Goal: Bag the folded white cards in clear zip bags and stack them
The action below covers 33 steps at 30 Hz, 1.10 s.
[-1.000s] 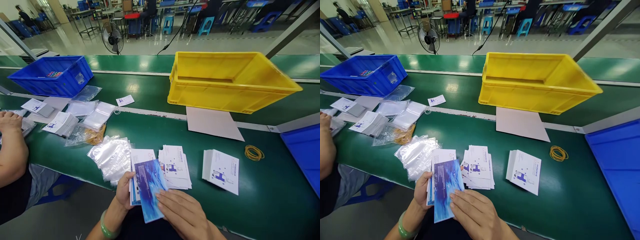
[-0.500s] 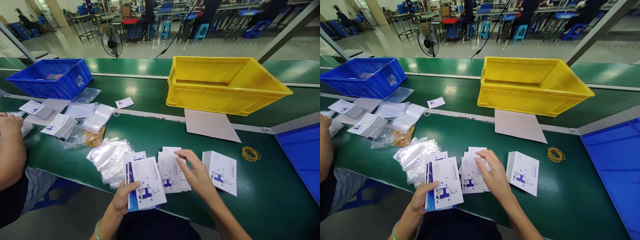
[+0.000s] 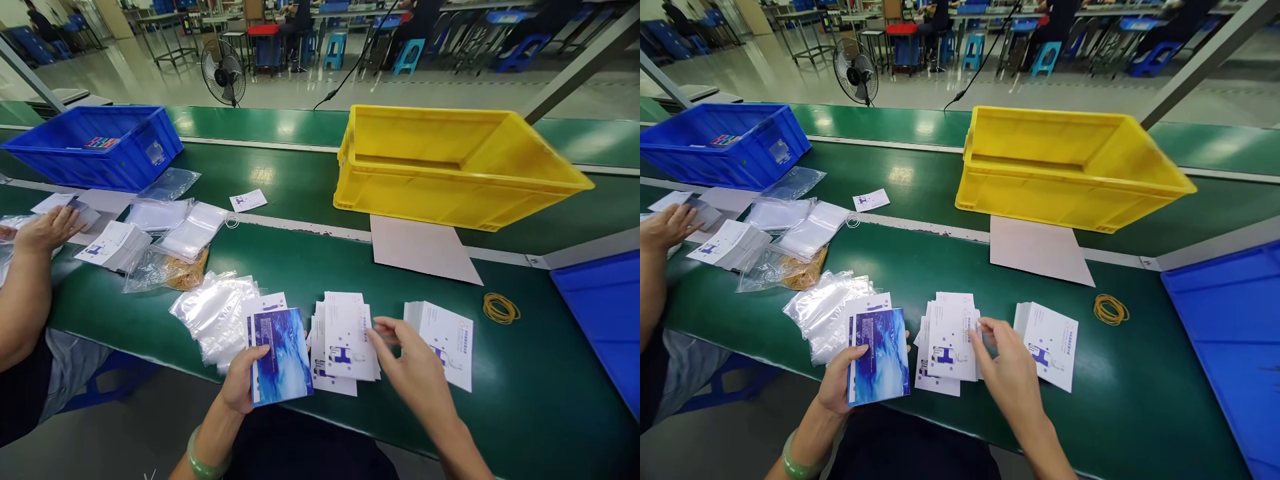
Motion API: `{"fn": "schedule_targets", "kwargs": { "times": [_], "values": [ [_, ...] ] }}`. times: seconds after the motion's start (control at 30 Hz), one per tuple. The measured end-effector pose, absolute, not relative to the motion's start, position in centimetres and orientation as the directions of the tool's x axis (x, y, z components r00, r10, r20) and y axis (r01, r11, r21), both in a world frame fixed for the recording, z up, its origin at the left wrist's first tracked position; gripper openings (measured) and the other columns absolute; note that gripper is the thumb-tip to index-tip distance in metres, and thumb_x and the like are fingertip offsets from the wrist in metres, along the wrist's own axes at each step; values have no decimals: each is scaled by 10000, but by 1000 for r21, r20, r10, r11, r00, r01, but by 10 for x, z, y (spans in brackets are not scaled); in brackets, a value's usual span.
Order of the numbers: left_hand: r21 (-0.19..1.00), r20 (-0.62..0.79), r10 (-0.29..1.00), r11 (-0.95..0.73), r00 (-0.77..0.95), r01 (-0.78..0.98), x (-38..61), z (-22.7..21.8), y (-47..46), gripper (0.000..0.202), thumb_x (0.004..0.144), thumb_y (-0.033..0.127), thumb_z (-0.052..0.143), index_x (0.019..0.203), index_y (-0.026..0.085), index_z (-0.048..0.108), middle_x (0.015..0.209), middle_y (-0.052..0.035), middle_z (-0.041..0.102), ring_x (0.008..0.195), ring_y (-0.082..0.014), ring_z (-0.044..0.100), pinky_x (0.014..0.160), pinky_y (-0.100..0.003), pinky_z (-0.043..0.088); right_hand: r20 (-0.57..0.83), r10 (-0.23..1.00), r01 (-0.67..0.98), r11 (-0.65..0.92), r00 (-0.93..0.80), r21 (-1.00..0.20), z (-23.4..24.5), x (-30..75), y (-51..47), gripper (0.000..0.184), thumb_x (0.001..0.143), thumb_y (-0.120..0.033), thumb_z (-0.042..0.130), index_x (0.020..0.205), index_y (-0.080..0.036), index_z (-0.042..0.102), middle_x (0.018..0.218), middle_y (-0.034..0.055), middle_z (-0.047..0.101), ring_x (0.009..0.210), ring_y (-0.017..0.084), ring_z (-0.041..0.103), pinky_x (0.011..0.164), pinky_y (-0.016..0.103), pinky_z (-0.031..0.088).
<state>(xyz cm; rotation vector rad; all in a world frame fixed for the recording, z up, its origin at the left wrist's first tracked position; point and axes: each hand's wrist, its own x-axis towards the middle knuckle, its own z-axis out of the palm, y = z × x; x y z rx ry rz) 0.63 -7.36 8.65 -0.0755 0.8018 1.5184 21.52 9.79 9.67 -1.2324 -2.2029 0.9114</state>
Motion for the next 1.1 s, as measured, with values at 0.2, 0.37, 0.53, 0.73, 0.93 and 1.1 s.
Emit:
{"fn": "schedule_targets", "kwargs": {
  "times": [0.2,0.37,0.53,0.73,0.93,1.1],
  "values": [
    [455,-606,767,117,-211,-883,15,91,-71,372,671,261,853,977,92,725,853,-115,781,851,-315,746,818,-415,599,454,130,6,964,-881,-265,98,202,65,338,976,-137,499,1268,-226,644,1297,97,682,1262,277,576,938,421,572],
    [406,-539,824,73,-174,-911,11,89,-72,376,788,341,756,1051,77,706,979,-145,776,866,-287,748,816,-376,594,614,186,-152,877,-768,-455,124,215,66,289,966,-123,508,1179,-199,688,1017,85,792,975,239,738,793,348,629],
    [411,-524,840,105,-140,-906,11,89,-75,389,782,315,735,1070,54,707,1119,-184,739,1059,-356,691,925,-438,546,182,718,75,310,-672,-948,135,212,60,182,961,-237,555,949,-262,735,732,5,736,586,163,689,483,219,558],
    [540,-497,852,153,-166,-828,33,91,-72,430,757,304,816,1112,90,700,1025,-167,764,1027,-382,697,911,-496,546,-325,648,198,-263,-689,-944,110,188,52,344,908,-514,605,1023,-195,663,711,4,659,621,170,636,547,273,526],
    [458,-522,840,126,-151,-880,29,93,-69,431,803,395,756,1114,100,711,1039,-148,762,1129,-377,651,988,-482,504,-396,648,203,-354,-651,-913,108,203,74,388,865,-576,631,865,-189,651,757,46,702,672,218,686,564,310,554],
    [377,-411,899,19,-149,-926,8,102,-68,488,845,406,649,1246,129,664,1302,-135,660,1212,-341,605,959,-420,522,-44,860,479,239,-508,-845,93,207,93,481,914,-525,560,1239,-173,610,1163,196,685,1033,377,676,728,504,607]
  ]
}}
